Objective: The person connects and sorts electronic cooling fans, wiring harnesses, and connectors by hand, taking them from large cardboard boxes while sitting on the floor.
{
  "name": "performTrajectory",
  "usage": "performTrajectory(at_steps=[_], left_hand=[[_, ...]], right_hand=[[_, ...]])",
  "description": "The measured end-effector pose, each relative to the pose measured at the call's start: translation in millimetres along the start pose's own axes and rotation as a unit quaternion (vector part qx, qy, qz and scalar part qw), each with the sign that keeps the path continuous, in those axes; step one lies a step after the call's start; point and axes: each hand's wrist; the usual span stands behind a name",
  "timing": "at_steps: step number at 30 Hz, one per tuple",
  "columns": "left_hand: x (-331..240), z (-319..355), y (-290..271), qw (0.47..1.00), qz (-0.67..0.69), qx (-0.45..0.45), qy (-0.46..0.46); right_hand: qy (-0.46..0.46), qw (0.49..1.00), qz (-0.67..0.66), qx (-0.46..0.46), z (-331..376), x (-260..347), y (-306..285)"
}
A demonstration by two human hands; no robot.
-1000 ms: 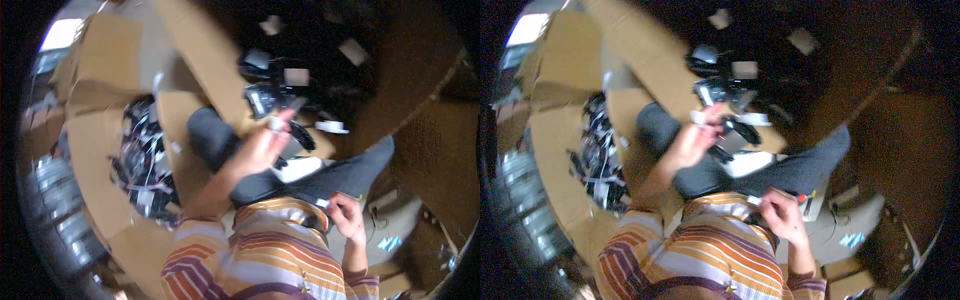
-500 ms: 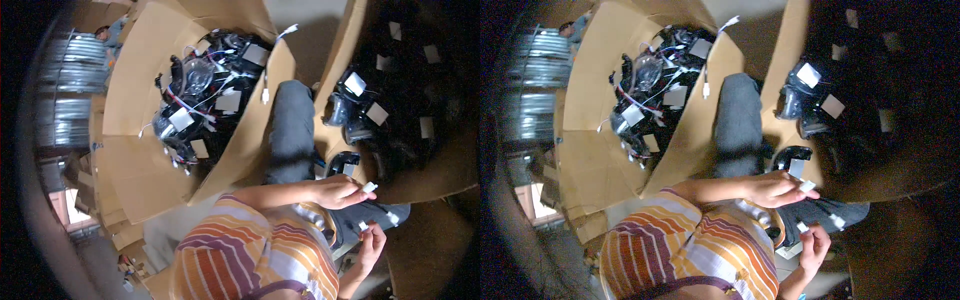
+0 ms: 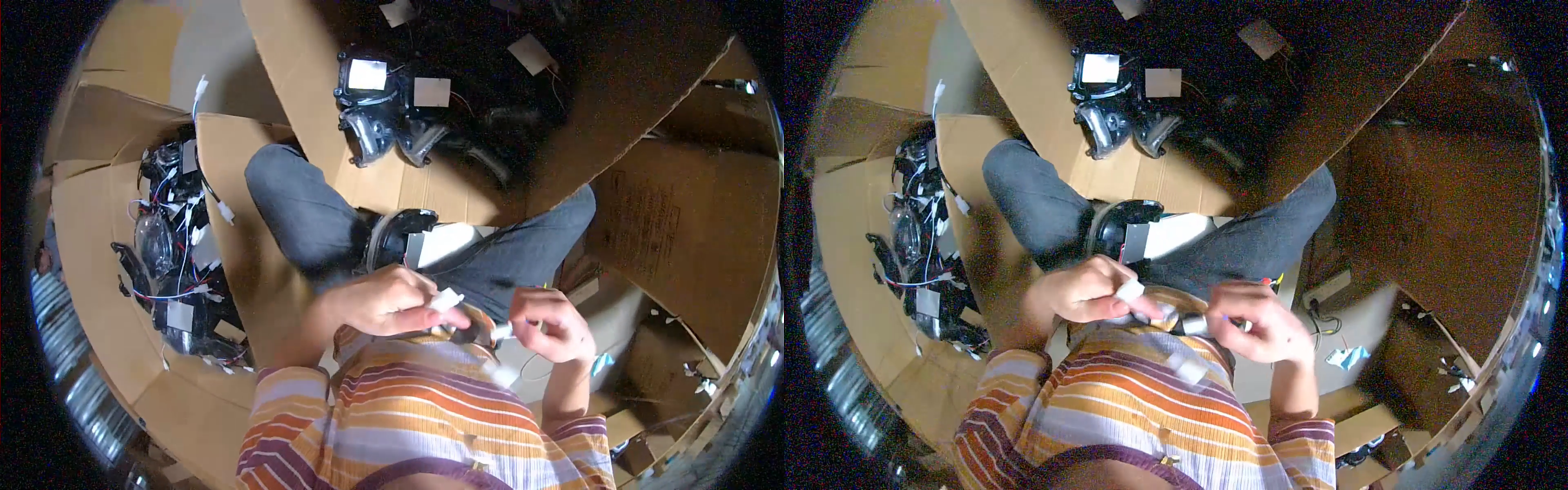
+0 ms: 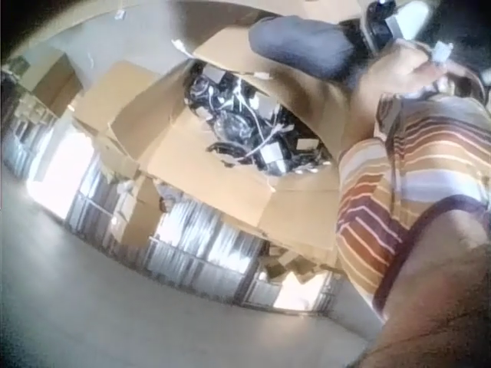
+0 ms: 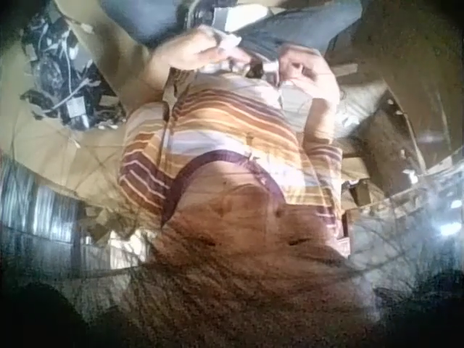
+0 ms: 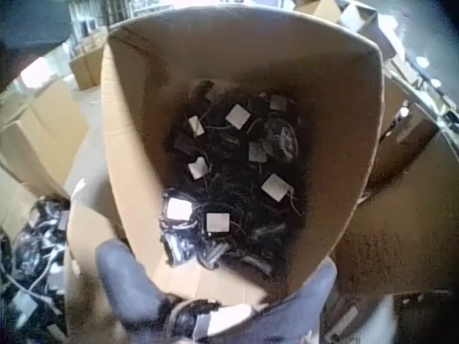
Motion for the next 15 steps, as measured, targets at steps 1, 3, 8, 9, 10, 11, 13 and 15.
performTrajectory(at_steps=[1,3,8,9,10,11,13,15], left_hand=[[0,0,-5,1.000,0.005,0.026,0.016],[7,3,-6,0.997,0.041,0.051,0.038],[-3,-11,-5,0.987,0.043,0.155,0.004],[-4,-12,-5,0.984,0.022,0.178,-0.002],[-3,-12,-3,0.983,0.025,0.182,-0.003],[-1,-12,-1,0.984,0.035,0.172,0.006],[1,-13,0,0.985,0.047,0.165,0.013],[3,-13,-1,0.980,0.046,0.195,0.010]], right_hand=[[-0.022,0.997,-0.003,0.078,4,-2,-5],[-0.018,0.997,-0.023,0.072,10,-2,-5],[0.048,0.998,-0.050,0.008,-7,1,22],[0.033,0.997,-0.076,0.003,-8,0,25],[0.035,0.996,-0.078,-0.001,-8,1,26],[0.040,0.997,-0.068,0.006,-8,4,25],[0.046,0.997,-0.060,0.012,-7,4,23],[0.021,0.999,-0.032,0.022,-6,2,23]])
Point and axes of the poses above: each hand's wrist, its own z-axis away from the middle knuckle, its own y-axis out of the palm, x = y × z
